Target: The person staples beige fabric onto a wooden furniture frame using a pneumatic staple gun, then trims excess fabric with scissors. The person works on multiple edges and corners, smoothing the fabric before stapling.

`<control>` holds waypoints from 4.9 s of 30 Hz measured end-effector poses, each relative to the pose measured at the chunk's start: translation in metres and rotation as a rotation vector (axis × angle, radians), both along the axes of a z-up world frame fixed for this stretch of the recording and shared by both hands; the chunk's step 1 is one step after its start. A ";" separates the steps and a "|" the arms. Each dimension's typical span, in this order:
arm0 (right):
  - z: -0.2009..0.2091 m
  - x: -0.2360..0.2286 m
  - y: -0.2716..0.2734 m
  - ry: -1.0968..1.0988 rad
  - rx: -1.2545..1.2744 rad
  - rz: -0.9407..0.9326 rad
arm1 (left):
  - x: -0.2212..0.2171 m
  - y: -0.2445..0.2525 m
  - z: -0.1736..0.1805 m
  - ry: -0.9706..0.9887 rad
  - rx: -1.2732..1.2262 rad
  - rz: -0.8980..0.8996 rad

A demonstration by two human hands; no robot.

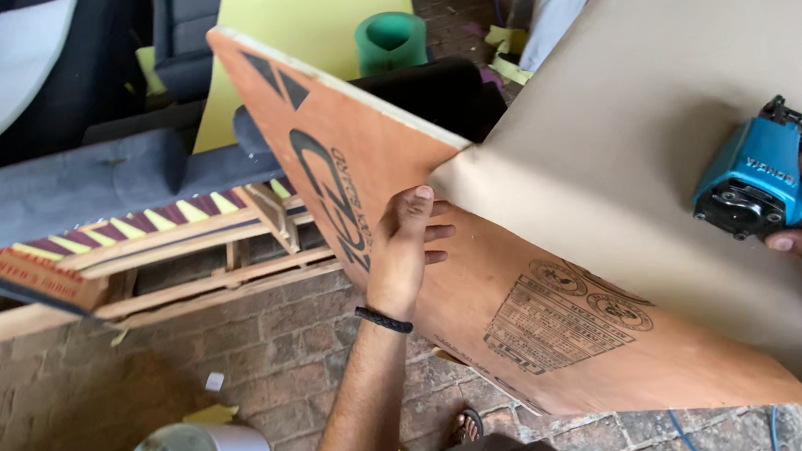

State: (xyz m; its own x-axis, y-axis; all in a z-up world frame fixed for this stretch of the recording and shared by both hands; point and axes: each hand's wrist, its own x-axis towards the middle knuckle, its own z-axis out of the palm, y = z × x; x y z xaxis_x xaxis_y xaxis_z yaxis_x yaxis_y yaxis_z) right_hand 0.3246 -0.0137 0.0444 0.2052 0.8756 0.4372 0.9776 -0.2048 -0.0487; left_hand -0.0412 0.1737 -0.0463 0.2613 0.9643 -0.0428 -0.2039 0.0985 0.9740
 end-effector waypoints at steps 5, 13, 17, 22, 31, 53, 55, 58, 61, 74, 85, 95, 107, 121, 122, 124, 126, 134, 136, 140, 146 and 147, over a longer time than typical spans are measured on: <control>0.019 -0.044 0.018 0.047 -0.018 -0.102 | 0.003 0.034 0.006 0.226 0.269 -0.017; 0.024 -0.107 0.057 -0.180 0.196 -0.048 | 0.008 0.049 0.012 0.493 0.543 -0.355; 0.000 -0.141 0.027 0.015 0.445 -0.118 | 0.008 0.066 0.011 0.231 0.484 -0.627; -0.092 -0.252 0.003 0.635 0.819 -0.372 | 0.004 0.072 0.001 -0.191 0.348 -0.959; -0.123 -0.299 0.125 1.607 1.190 -0.486 | -0.006 0.103 0.019 0.267 0.709 -1.094; -0.185 -0.284 0.170 1.305 1.138 -0.169 | 0.136 0.124 0.060 0.526 1.515 -0.850; -0.177 -0.274 0.169 1.277 1.074 -0.145 | 0.142 0.130 0.060 0.583 1.578 -0.823; -0.169 -0.264 0.156 1.319 1.061 -0.268 | 0.145 0.136 0.064 0.713 1.732 -0.779; -0.165 -0.254 0.142 1.460 1.243 -0.117 | 0.145 0.138 0.062 0.776 1.741 -0.782; -0.179 -0.235 0.136 0.824 1.068 0.055 | 0.099 0.106 0.058 0.765 1.904 -0.584; -0.045 -0.223 0.036 0.103 0.794 -0.194 | 0.098 0.086 0.072 0.833 1.762 -0.610; 0.057 -0.150 0.076 -0.088 -0.038 -0.306 | 0.105 0.083 0.081 0.998 1.689 -0.708; -0.033 -0.293 0.004 0.228 0.381 -0.420 | 0.102 0.081 0.090 1.048 1.691 -0.827; -0.165 -0.300 0.056 0.854 0.692 -0.521 | 0.101 0.075 0.098 1.042 1.824 -0.904; -0.166 -0.303 0.056 0.871 0.687 -0.530 | 0.101 0.075 0.098 1.054 1.819 -0.915; -0.172 -0.313 0.054 0.893 0.747 -0.528 | 0.100 0.078 0.097 1.074 1.819 -0.932; -0.183 -0.319 0.046 0.957 0.779 -0.603 | 0.103 0.082 0.095 1.084 1.826 -0.934; -0.203 -0.299 0.000 1.234 1.107 -0.905 | 0.184 0.039 0.090 0.714 1.753 -1.020; -0.200 -0.290 -0.008 1.295 1.227 -0.783 | 0.201 0.013 0.080 0.704 1.789 -0.993; -0.194 -0.286 -0.020 1.238 1.212 -0.755 | 0.203 -0.016 0.077 0.572 1.929 -1.031; -0.198 -0.290 -0.028 1.310 1.142 -0.766 | 0.178 -0.042 0.103 0.800 2.086 -1.217; -0.196 -0.288 -0.028 1.280 1.126 -0.745 | 0.176 -0.041 0.109 0.829 2.094 -1.221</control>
